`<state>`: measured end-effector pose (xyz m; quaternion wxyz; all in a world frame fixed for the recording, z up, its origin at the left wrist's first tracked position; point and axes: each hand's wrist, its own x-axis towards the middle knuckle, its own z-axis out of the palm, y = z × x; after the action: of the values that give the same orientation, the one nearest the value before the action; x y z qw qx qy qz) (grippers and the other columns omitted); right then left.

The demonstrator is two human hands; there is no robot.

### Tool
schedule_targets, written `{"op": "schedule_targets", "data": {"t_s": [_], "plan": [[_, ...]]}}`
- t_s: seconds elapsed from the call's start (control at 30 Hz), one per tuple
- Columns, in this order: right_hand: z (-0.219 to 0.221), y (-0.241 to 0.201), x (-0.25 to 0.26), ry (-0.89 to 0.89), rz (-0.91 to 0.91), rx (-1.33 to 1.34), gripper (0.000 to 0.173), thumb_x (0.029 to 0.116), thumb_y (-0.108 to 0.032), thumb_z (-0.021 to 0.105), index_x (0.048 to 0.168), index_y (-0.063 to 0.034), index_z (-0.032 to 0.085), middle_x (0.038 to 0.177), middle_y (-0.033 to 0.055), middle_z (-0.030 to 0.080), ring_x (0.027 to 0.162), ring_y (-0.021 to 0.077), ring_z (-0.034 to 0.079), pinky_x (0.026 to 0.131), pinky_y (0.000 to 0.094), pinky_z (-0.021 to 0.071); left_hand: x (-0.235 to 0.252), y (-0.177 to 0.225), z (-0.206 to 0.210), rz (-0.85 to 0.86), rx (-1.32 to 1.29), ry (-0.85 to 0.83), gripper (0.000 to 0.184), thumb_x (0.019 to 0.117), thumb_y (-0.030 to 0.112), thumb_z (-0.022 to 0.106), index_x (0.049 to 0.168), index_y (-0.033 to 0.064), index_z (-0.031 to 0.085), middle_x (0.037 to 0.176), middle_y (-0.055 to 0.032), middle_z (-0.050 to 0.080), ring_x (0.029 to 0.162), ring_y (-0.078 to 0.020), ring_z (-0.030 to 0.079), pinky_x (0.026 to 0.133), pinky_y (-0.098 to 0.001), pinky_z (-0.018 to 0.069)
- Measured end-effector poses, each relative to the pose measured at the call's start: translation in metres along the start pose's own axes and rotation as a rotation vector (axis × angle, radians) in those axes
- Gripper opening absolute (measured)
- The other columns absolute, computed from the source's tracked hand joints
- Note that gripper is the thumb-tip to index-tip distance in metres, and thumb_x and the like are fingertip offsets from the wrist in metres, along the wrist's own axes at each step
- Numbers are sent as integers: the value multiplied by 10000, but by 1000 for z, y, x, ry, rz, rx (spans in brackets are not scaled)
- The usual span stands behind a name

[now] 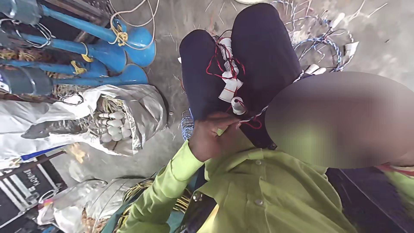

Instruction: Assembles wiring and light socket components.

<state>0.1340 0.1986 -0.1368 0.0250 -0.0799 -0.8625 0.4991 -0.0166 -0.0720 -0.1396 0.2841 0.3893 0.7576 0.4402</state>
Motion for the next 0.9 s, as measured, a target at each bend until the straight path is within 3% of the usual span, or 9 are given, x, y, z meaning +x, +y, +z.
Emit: {"op": "schedule_targets", "data": {"t_s": [0.13, 0.23, 0.37, 0.4, 0.5, 0.6, 0.67, 0.77, 0.9], "plan": [[2, -6, -4, -5, -164, -30, 189, 960, -185, 638, 972, -86, 799, 985, 22, 754, 933, 80, 705, 821, 247, 594, 8, 8, -15, -122, 25, -215, 208, 966, 135, 641, 1099, 53, 779, 1040, -41, 752, 944, -70, 709, 840, -279, 610], [0, -9, -6, 25, -129, 30, 190, 957, -181, 646, 1020, -77, 792, 997, 12, 753, 924, 68, 705, 823, 242, 596, 15, 15, -17, -151, 63, -265, 212, 979, 152, 625, 1113, 83, 774, 1034, -15, 747, 919, -57, 704, 819, -277, 610], [6, -11, 1, 261, 73, 380, 338, 982, -112, 662, 1305, -31, 603, 1070, -15, 722, 937, 90, 712, 847, 262, 617, 20, 16, -15, -266, -183, -269, 158, 967, 89, 637, 1060, 25, 748, 921, -31, 734, 773, -65, 687, 693, -251, 606], [10, -10, 2, 301, 93, 398, 325, 996, -109, 640, 1307, -45, 572, 1069, -26, 711, 942, 88, 706, 851, 269, 614, 19, 17, -15, -323, -329, -260, 160, 962, 64, 630, 1065, -3, 733, 910, -47, 731, 765, -79, 684, 684, -253, 599], [31, -4, -10, 251, 32, 189, 191, 977, -149, 638, 1096, -2, 664, 1004, 22, 684, 853, 35, 647, 762, 231, 576, 17, 17, -15, -474, -747, -220, 149, 941, 19, 635, 1065, -4, 715, 875, -34, 723, 767, -89, 680, 722, -262, 592], [58, -12, -17, 98, 18, 202, 185, 933, -232, 659, 1008, -92, 753, 925, -45, 718, 831, -4, 660, 751, 207, 579, 17, 18, -13, -577, -987, -219, 147, 947, 23, 644, 1068, 27, 727, 891, -32, 737, 783, -102, 704, 737, -271, 609], [69, -24, -10, 54, 102, 482, 183, 977, -217, 659, 1070, -82, 742, 911, -60, 719, 783, -4, 662, 694, 180, 582, 19, 19, -10, -609, -1056, -216, 143, 941, 36, 657, 1064, 32, 729, 905, -48, 742, 786, -111, 709, 728, -273, 612], [86, -37, 1, 66, 301, 997, 142, 981, -104, 667, 1086, -39, 737, 930, 28, 740, 814, 98, 690, 729, 268, 606, 19, 25, -9, -599, -983, -174, 152, 942, 92, 691, 1083, 83, 749, 962, -49, 752, 834, -120, 716, 766, -297, 617], [82, -44, 6, 114, 452, 1106, 82, 946, -40, 688, 954, 12, 752, 821, 30, 722, 747, 55, 652, 705, 238, 560, 15, 19, -2, -506, -902, -154, 154, 939, 149, 719, 1079, 111, 771, 1013, -49, 764, 909, -160, 741, 834, -361, 638]]}}
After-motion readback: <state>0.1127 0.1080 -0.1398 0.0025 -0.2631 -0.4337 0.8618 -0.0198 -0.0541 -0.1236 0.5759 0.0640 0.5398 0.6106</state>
